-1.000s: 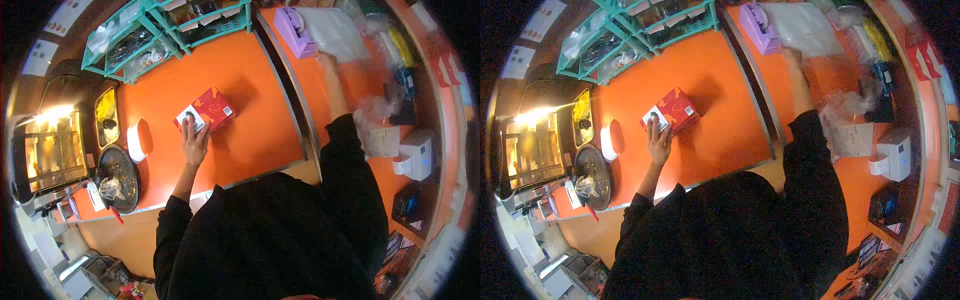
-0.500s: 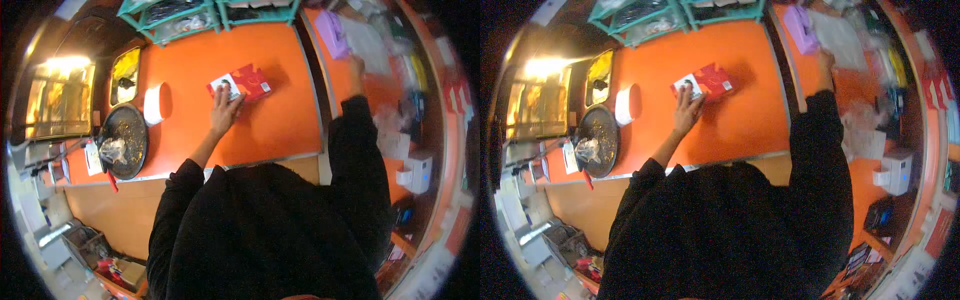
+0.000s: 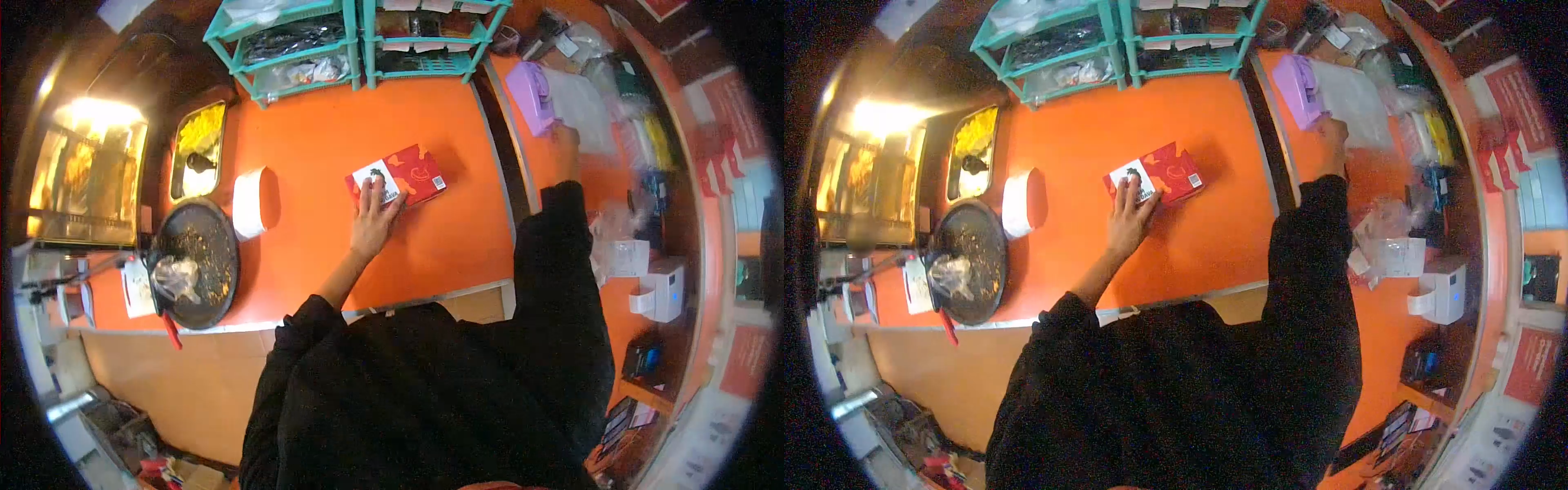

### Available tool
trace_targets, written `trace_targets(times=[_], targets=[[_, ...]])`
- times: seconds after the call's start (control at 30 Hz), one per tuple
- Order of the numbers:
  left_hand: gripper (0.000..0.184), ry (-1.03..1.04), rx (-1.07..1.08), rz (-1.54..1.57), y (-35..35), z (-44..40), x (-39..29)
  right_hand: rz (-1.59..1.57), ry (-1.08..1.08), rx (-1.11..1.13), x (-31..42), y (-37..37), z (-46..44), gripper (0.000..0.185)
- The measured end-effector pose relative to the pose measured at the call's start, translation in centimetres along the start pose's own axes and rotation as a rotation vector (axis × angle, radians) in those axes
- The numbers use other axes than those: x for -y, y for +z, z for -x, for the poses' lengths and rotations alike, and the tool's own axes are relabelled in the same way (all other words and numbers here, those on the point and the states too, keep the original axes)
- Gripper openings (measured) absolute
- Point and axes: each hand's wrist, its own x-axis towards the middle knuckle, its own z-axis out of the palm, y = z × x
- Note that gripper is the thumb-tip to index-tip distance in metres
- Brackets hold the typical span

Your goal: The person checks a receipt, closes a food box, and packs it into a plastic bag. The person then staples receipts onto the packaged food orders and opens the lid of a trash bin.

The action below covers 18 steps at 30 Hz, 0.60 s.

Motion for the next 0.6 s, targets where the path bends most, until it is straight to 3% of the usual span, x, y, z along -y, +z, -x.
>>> trace_targets(times=[0.13, 0.23, 0.3, 0.4, 0.43, 0.5, 0.53, 0.6], targets=[[0.054, 0.018, -0.051, 0.01, 0.3, -0.4, 0.3, -0.289, 0.349, 0.36, 4.8, -4.4, 0.9, 0.025], [0.051, -0.011, 0.009, 0.004, -0.2, -0.5, -0.1, -0.451, 0.428, 0.27, 5.4, -6.3, 2.8, 0.022], [0.049, 0.007, -0.009, 0.019, -0.4, -0.8, -0.2, -0.263, 0.383, 0.268, 2.5, -5.0, 1.4, 0.026], [0.043, 0.027, -0.086, -0.002, -0.3, -1.4, -0.3, -0.46, 0.445, 0.292, -5.7, -1.9, -4.4, 0.026], [0.043, -0.001, -0.06, 0.014, -0.7, -1.5, -0.5, -0.454, 0.452, 0.294, -4.6, -1.5, -3.4, 0.026], [0.038, -0.021, -0.045, 0.018, -0.9, -1.3, -0.9, 0.88, -0.017, -0.129, -4.1, -0.1, -0.9, 0.021], [0.038, -0.019, -0.05, 0.012, -0.8, -1.6, -0.9, 0.873, -0.021, -0.132, -4.0, -0.8, -0.5, 0.021], [0.037, -0.003, -0.109, 0.006, -0.6, -1.3, -0.9, -0.158, 0.008, 0.049, -4.0, -1.1, 0.8, 0.018]])
